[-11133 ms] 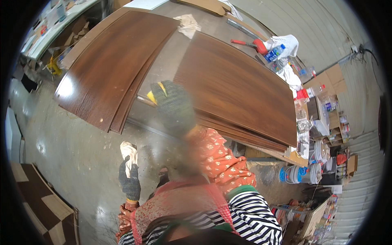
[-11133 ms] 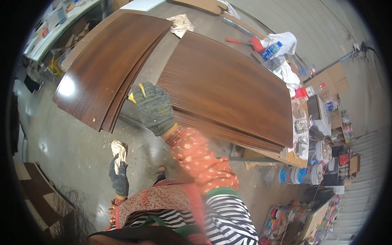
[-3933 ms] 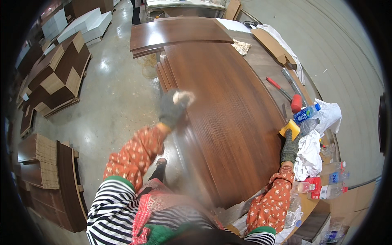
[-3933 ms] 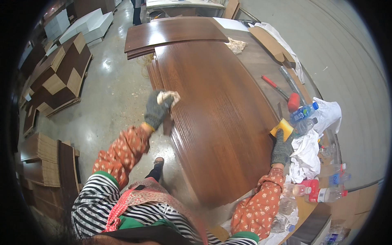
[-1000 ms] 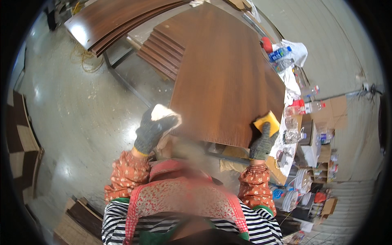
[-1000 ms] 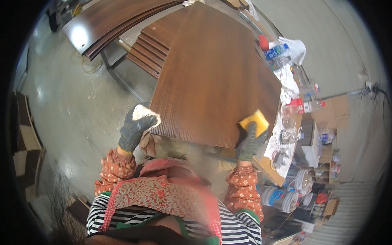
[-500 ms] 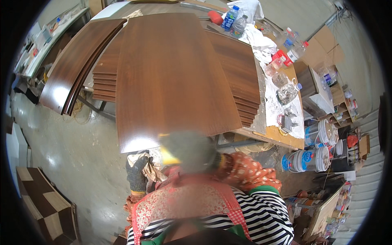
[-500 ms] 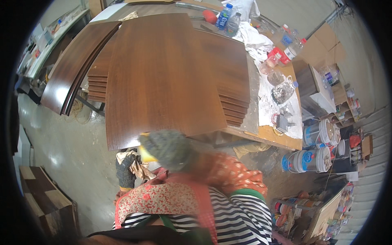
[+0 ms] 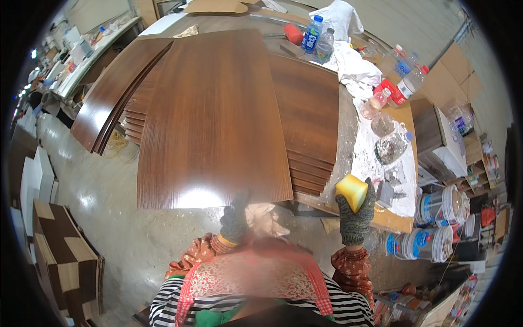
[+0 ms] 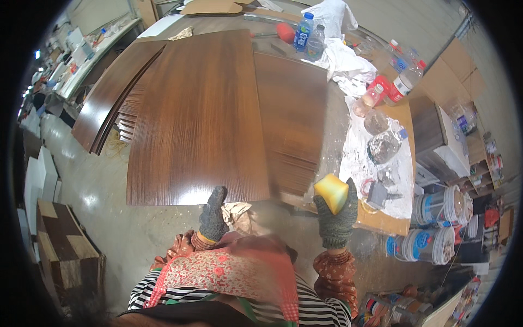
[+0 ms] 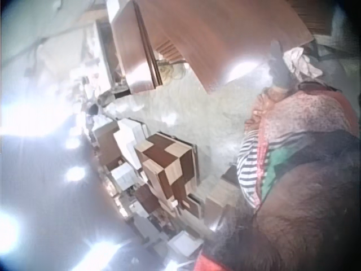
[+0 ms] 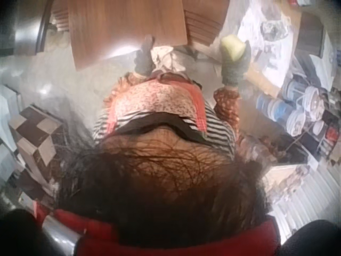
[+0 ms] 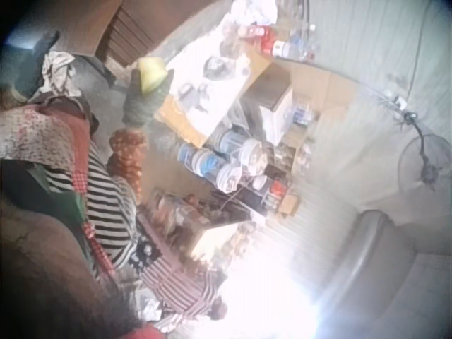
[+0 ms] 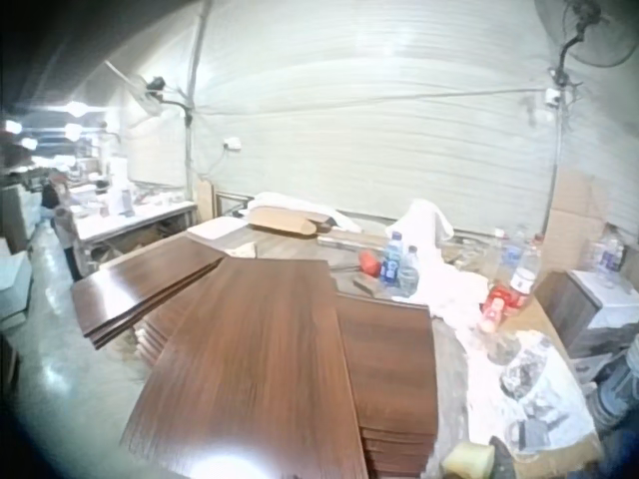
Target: The person wipes the surface of a large brown wood panel with a cloth, then uses a yellow sponge to rub the surface. The person repeats this process on multiple panels, stacking them as they finish.
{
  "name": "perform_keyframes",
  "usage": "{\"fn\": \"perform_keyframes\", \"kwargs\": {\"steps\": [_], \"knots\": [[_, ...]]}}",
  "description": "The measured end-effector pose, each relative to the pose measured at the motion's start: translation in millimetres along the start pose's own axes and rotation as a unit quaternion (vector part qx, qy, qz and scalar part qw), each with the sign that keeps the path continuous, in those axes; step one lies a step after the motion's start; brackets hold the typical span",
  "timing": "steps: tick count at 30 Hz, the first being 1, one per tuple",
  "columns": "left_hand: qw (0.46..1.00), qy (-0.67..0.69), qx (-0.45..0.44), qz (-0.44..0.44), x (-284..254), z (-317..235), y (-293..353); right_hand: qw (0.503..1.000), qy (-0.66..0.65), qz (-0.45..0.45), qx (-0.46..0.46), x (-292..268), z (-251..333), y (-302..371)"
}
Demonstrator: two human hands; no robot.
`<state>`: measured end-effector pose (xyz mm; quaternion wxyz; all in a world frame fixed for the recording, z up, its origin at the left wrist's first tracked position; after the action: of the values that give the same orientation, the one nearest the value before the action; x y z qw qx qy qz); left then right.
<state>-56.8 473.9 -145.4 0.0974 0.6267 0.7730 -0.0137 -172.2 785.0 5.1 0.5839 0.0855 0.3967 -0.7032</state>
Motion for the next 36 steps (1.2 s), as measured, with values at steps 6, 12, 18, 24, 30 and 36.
{"fn": "perform_keyframes", "kwargs": {"steps": [6,12,18,24,30,36], "knots": [[0.981,-0.071,0.066,-0.168,-17,-26,49,0.993,-0.093,0.063,-0.047,13,2,-71],[0.923,0.27,0.046,-0.272,-123,-21,169,0.942,-0.288,0.17,-0.016,62,39,-156],[0.84,0.266,-0.015,-0.473,-225,-25,215,0.939,-0.275,0.195,-0.071,161,73,-244],[0.891,0.096,0.006,-0.444,-390,26,169,0.901,-0.386,0.164,0.115,228,69,-283],[0.942,-0.164,0.044,-0.288,-496,34,31,0.972,-0.215,0.065,0.065,200,31,-252],[0.949,-0.233,0.04,-0.207,-461,-15,-96,0.913,-0.386,-0.005,0.136,163,20,-212]]}}
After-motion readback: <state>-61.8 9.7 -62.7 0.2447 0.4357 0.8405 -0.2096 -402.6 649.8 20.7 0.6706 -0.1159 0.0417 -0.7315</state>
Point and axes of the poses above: each hand's wrist, its own y-axis away from the middle knuckle, its own x-axis out of the palm, z = x × y, the point moved 1 cm from there along -y, towards the middle knuckle, and after that the axes turned 1 degree about -x, right-handed, at the moved point
